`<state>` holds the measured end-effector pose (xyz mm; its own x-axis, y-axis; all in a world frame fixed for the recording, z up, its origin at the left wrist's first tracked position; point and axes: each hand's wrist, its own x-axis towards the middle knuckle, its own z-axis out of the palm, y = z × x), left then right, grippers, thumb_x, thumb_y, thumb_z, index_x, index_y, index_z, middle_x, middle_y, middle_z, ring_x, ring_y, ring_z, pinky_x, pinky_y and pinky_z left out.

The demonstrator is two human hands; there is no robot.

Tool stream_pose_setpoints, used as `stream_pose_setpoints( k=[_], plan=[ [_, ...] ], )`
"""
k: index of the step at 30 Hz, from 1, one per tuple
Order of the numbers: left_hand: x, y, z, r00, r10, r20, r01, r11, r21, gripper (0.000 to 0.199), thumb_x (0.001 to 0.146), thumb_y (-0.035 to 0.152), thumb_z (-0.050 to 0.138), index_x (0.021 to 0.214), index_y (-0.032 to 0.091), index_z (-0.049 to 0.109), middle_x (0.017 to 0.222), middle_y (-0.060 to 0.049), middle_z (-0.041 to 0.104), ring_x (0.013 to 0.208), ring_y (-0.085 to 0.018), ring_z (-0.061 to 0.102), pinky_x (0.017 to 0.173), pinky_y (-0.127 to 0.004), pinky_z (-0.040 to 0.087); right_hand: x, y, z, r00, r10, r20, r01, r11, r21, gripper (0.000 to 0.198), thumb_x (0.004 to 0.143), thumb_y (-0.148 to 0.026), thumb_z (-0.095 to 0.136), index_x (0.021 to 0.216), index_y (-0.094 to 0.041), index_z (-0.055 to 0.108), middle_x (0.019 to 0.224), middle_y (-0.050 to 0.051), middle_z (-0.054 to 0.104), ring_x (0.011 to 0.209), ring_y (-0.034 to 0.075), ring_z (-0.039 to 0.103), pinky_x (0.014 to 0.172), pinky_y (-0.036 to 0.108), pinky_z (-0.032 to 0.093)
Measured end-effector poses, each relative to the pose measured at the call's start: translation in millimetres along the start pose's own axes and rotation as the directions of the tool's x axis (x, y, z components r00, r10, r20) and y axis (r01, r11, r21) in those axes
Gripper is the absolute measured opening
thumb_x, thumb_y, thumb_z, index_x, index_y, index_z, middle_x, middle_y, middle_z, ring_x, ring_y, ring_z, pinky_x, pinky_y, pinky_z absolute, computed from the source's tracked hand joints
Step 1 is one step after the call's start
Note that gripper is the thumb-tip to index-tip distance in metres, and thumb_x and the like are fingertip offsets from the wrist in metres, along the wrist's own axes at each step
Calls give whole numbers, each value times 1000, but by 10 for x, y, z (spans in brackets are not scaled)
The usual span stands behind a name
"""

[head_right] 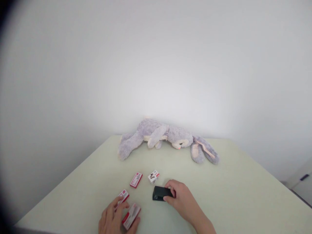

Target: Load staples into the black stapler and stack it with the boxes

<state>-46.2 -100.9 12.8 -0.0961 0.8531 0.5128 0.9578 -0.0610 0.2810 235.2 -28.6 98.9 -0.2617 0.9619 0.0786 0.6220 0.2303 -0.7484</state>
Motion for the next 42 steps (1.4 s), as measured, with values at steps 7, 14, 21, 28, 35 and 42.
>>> stream_pose_setpoints(
  k=[7,14,21,28,35,42],
  plan=[
    [418,-147,-120,986,14,168,1,996,-89,59,93,38,54,150,26,43,147,-9,54,125,-28,53,101,-46,46,-49,12,-1,1000,12,-20,-12,1000,-5,13,77,-22,68,91,-23,68,64,-9,43,62,12,44,61,24,30],
    [573,84,-43,968,100,232,-85,994,-71,56,93,37,52,147,28,50,150,-5,52,119,-26,53,99,-42,45,-131,155,115,966,160,-203,-200,960,-195,10,81,-31,66,85,-26,59,65,-7,54,62,14,52,58,24,28],
    [390,337,197,983,87,162,-71,992,-101,62,94,44,53,151,24,44,156,-7,48,133,-28,49,107,-44,43,235,253,242,902,176,-394,-238,965,-113,12,88,-36,61,86,-27,54,67,-6,59,64,16,57,59,24,30],
    [635,354,269,981,134,139,-108,978,-180,63,97,41,50,156,26,35,159,-6,45,145,-25,41,119,-45,35,669,45,516,887,145,-439,-209,973,-100,12,88,-35,61,95,-26,57,87,-1,67,78,18,62,64,25,33],
    [655,272,273,960,195,201,-141,956,-256,57,101,43,45,154,24,37,161,-8,42,148,-24,39,121,-49,36,736,-99,710,909,141,-392,-169,985,-37,16,85,-33,65,95,-25,56,81,-1,66,76,19,63,65,25,36],
    [178,121,571,985,126,120,-106,980,-166,50,100,41,44,147,23,45,158,-11,46,143,-30,49,111,-58,47,214,-200,803,951,174,-255,-160,984,77,18,87,-35,64,101,-23,60,68,-3,65,61,16,60,55,23,35]
  ],
)
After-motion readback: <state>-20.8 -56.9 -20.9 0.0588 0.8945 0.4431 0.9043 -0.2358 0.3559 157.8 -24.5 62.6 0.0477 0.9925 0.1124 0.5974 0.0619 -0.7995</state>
